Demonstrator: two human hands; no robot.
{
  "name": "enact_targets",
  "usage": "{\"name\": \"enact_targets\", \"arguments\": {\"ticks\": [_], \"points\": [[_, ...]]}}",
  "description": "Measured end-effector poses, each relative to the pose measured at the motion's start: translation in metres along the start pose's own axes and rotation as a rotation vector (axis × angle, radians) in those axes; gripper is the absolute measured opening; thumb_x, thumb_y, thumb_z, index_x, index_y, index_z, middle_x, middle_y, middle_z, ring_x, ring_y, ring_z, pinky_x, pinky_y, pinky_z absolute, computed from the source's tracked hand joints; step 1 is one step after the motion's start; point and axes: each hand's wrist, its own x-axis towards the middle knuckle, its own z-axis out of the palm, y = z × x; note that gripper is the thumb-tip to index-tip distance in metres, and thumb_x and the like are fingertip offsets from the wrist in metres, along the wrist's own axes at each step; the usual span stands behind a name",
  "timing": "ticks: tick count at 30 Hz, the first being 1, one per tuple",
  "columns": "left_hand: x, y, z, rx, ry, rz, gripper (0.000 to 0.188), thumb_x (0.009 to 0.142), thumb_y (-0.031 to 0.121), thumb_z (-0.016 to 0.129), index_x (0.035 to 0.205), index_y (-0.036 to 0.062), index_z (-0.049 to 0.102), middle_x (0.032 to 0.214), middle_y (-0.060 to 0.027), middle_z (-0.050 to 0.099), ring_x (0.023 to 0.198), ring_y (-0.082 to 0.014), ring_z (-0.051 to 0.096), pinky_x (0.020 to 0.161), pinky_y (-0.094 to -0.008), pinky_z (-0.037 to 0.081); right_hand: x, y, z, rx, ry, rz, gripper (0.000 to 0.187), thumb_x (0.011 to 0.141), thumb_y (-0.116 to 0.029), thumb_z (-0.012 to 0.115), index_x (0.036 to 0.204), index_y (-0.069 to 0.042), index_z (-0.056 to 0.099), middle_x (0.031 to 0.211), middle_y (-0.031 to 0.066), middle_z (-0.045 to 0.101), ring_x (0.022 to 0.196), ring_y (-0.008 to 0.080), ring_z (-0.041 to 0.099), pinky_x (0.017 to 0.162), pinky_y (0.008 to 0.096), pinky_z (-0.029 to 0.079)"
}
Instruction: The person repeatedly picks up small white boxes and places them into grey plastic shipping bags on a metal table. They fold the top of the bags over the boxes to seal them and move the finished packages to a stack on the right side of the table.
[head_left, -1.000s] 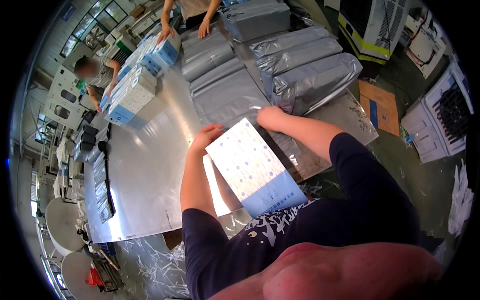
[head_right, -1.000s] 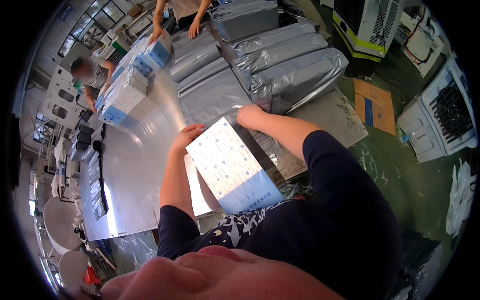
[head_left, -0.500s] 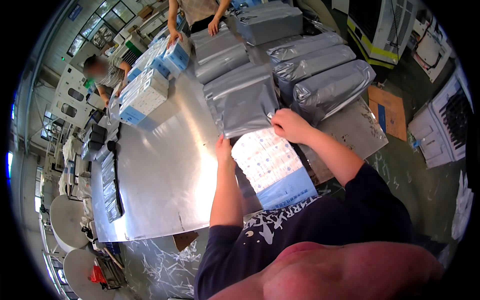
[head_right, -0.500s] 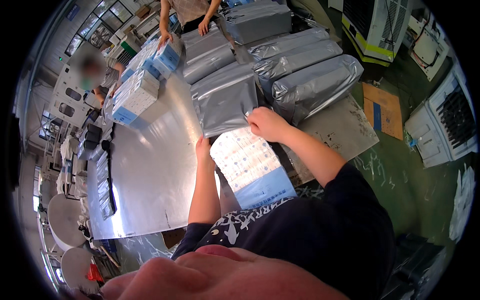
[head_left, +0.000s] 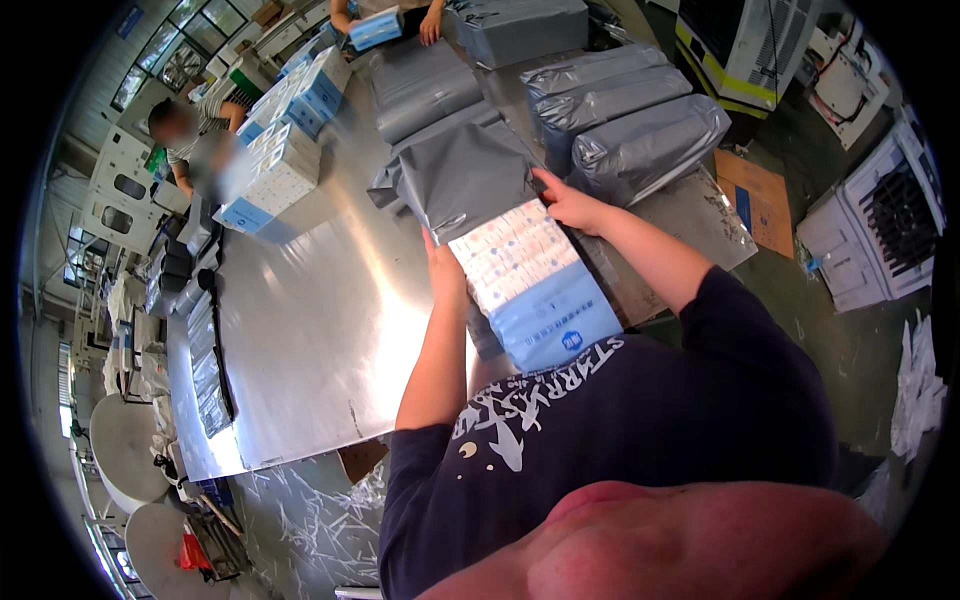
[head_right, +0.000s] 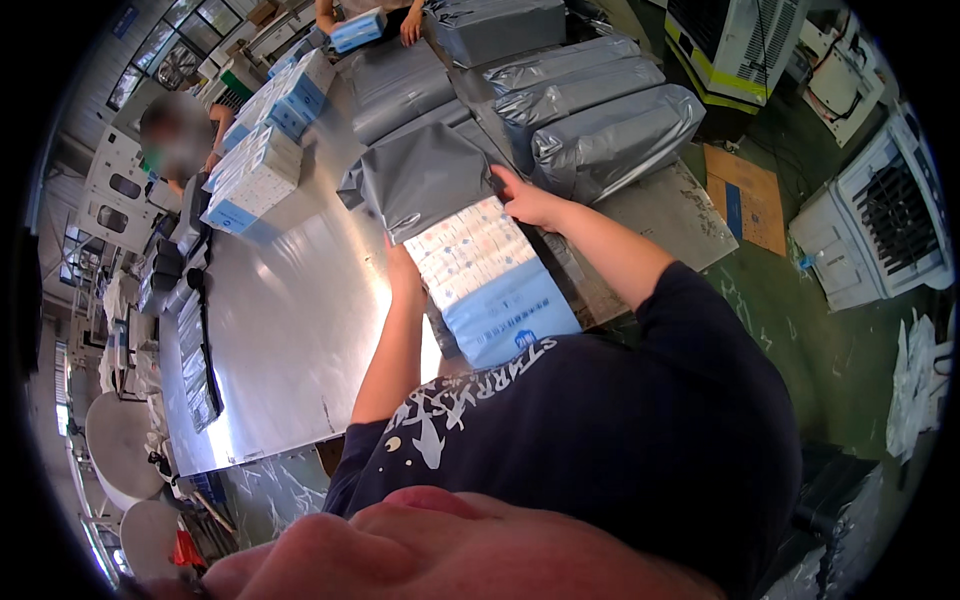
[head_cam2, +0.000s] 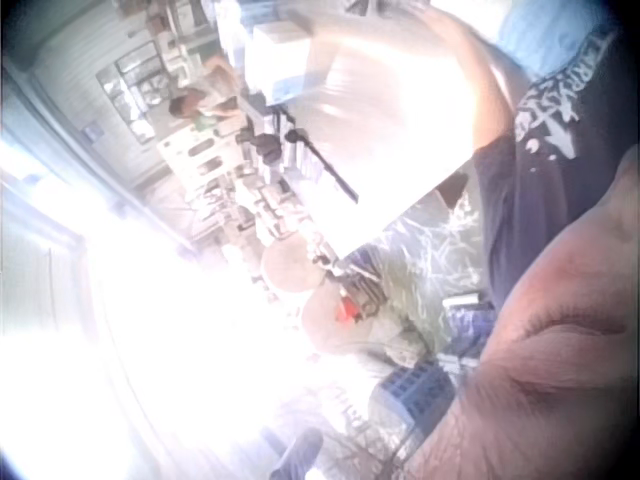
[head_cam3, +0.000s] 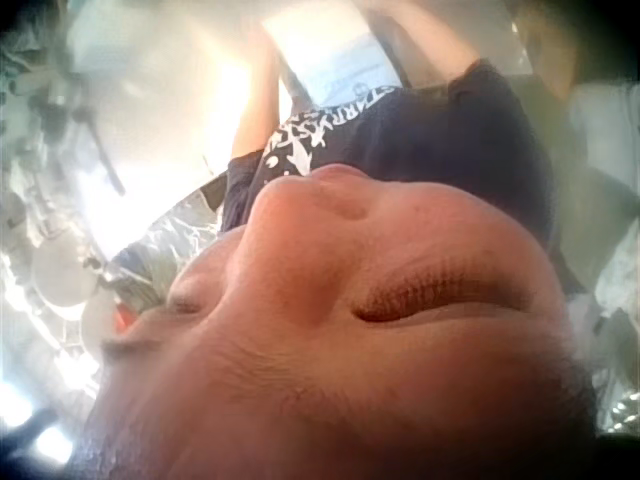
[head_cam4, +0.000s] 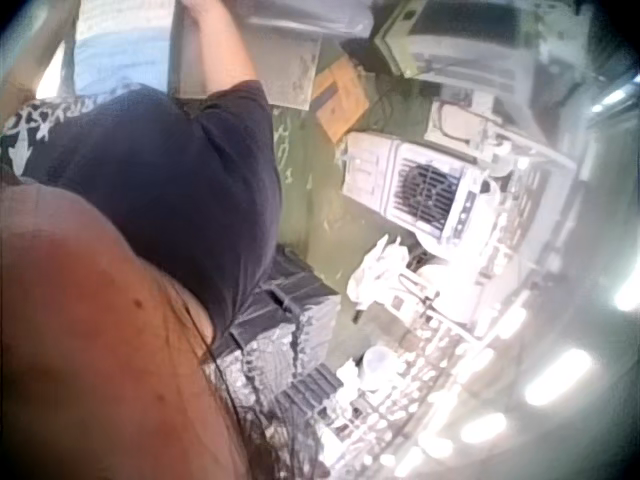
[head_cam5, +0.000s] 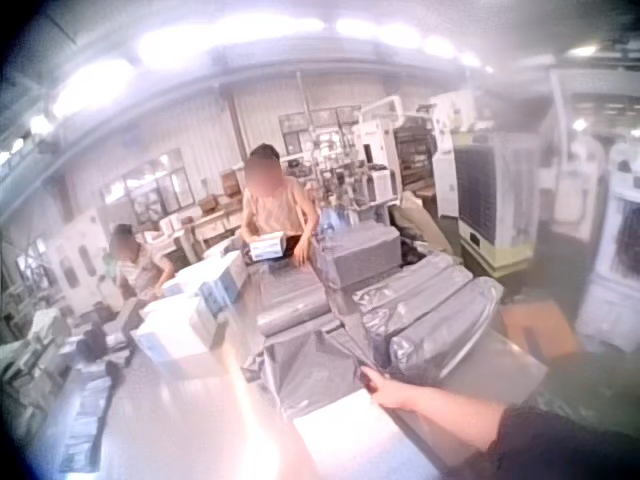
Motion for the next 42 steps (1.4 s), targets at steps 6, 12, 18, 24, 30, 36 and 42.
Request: {"name": "enact_targets", "arguments": {"ticks": [6,12,18,24,30,36,42], "points": [[-0.013,-0.034,-0.013,0.458,0.279,0.427,0.046,0.091,0.017,0.042,0.132,-0.0046,0.038,0.110,-0.0234,0.060,0.097,-0.0270,0.060,0.083,-0.0343,0.046,0.000,-0.022,-0.025,-0.745,-0.032,-0.134,0.021,0.083,-0.013,0.054,0.096,0.001,0.065,0.085,0.0130,0.067,0.076,0.0204,0.062,0.068,0.0331,0.047],[-0.050,-0.031,-0.010,1.233,-0.038,0.151,0.023,0.082,0.016,0.053,0.098,-0.0003,0.061,0.089,-0.0220,0.065,0.087,-0.0364,0.063,0.075,-0.0402,0.049,-0.017,0.015,-0.027,-1.224,-0.172,-0.231,0.021,0.075,-0.017,0.058,0.089,-0.005,0.067,0.087,0.0190,0.065,0.076,0.0342,0.063,0.066,0.0415,0.049],[-0.121,0.002,-0.008,1.214,-0.412,0.113,0.015,0.077,0.011,0.061,0.088,0.0014,0.065,0.086,-0.0177,0.066,0.079,-0.0314,0.064,0.071,-0.0388,0.050,-0.130,0.078,-0.045,-1.008,-0.747,-0.138,0.019,0.073,-0.016,0.061,0.086,-0.003,0.067,0.082,0.0206,0.064,0.077,0.0365,0.062,0.069,0.0429,0.048],[-0.100,-0.015,-0.010,0.540,-0.247,-0.183,0.009,0.077,0.002,0.063,0.085,-0.0018,0.067,0.074,-0.0038,0.066,0.065,-0.0081,0.059,0.060,-0.0235,0.047,-0.099,0.029,-0.049,-1.226,-0.364,0.065,0.024,0.075,-0.027,0.064,0.086,-0.007,0.068,0.081,0.0164,0.066,0.074,0.0307,0.064,0.065,0.0401,0.049],[-0.125,-0.052,-0.021,0.362,0.042,-0.249,0.023,0.084,0.010,0.064,0.099,-0.0057,0.061,0.072,-0.0056,0.063,0.061,-0.0098,0.058,0.056,-0.0238,0.047,-0.126,-0.007,0.022,-1.168,-0.543,-0.155,0.023,0.075,-0.029,0.062,0.085,-0.009,0.066,0.083,0.0125,0.065,0.081,0.0288,0.062,0.072,0.0405,0.048],[-0.146,-0.063,-0.029,0.658,-0.140,-0.225,0.029,0.084,0.027,0.066,0.076,-0.0013,0.065,0.063,-0.0059,0.064,0.056,-0.0116,0.058,0.054,-0.0279,0.045,-0.145,0.032,0.020,-1.181,-0.564,-0.090,0.029,0.077,-0.029,0.063,0.097,-0.008,0.064,0.097,0.0106,0.064,0.094,0.0294,0.059,0.080,0.0413,0.047],[-0.134,-0.024,-0.017,0.628,-0.324,-0.194,0.019,0.087,0.014,0.062,0.074,0.0005,0.067,0.067,-0.0028,0.065,0.062,-0.0075,0.056,0.059,-0.0232,0.045,-0.092,0.041,0.105,-0.743,-0.274,-0.734,0.021,0.078,-0.019,0.063,0.093,-0.004,0.066,0.093,0.0125,0.064,0.089,0.0281,0.060,0.078,0.0379,0.048]]}}
